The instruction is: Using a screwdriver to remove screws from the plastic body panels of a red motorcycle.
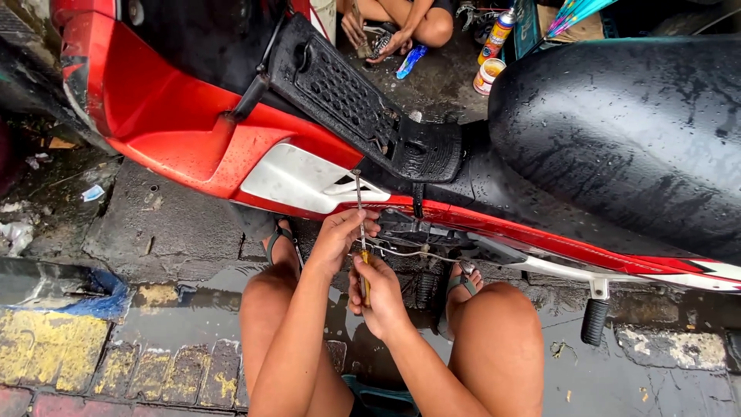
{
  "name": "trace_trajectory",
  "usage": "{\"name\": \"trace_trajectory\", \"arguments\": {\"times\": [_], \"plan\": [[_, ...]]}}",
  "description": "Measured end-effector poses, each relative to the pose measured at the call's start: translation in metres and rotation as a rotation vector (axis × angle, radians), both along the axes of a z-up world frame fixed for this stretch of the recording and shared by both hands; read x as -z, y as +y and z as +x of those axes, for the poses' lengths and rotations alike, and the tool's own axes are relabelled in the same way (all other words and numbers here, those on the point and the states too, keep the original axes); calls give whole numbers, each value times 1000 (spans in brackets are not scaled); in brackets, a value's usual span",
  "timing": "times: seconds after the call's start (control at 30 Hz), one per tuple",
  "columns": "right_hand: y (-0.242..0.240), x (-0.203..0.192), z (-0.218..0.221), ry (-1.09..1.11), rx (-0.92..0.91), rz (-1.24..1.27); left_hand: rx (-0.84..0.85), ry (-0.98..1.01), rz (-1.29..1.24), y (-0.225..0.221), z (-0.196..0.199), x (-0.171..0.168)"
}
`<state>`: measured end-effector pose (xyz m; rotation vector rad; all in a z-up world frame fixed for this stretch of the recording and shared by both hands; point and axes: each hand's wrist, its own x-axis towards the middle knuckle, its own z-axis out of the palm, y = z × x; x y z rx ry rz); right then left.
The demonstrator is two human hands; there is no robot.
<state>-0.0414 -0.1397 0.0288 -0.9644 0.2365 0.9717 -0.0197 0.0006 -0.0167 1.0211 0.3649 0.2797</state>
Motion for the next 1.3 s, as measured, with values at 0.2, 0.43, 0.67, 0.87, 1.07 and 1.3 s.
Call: {"name": "trace_trajectory", "arguments": {"times": [0.2, 0.43, 0.67, 0.87, 1.07, 1.3], "plan": [[-15, -27, -1, -299, -90, -240, -62, -47, 12, -2, 7, 16], [-19, -48, 2, -510, -347, -581, -103, 17, -50, -3, 10, 18], [-3, -6, 5, 210, -22, 201, -109, -40, -40, -7, -1, 7], [10, 19, 3, 292, 37, 296, -105, 46, -101, -4, -6, -3], [14, 23, -2, 39, 45, 196, -72, 68, -96, -1, 2, 11], [14, 30, 0, -15, 22, 173, -70, 76, -87, -3, 1, 4]]}}
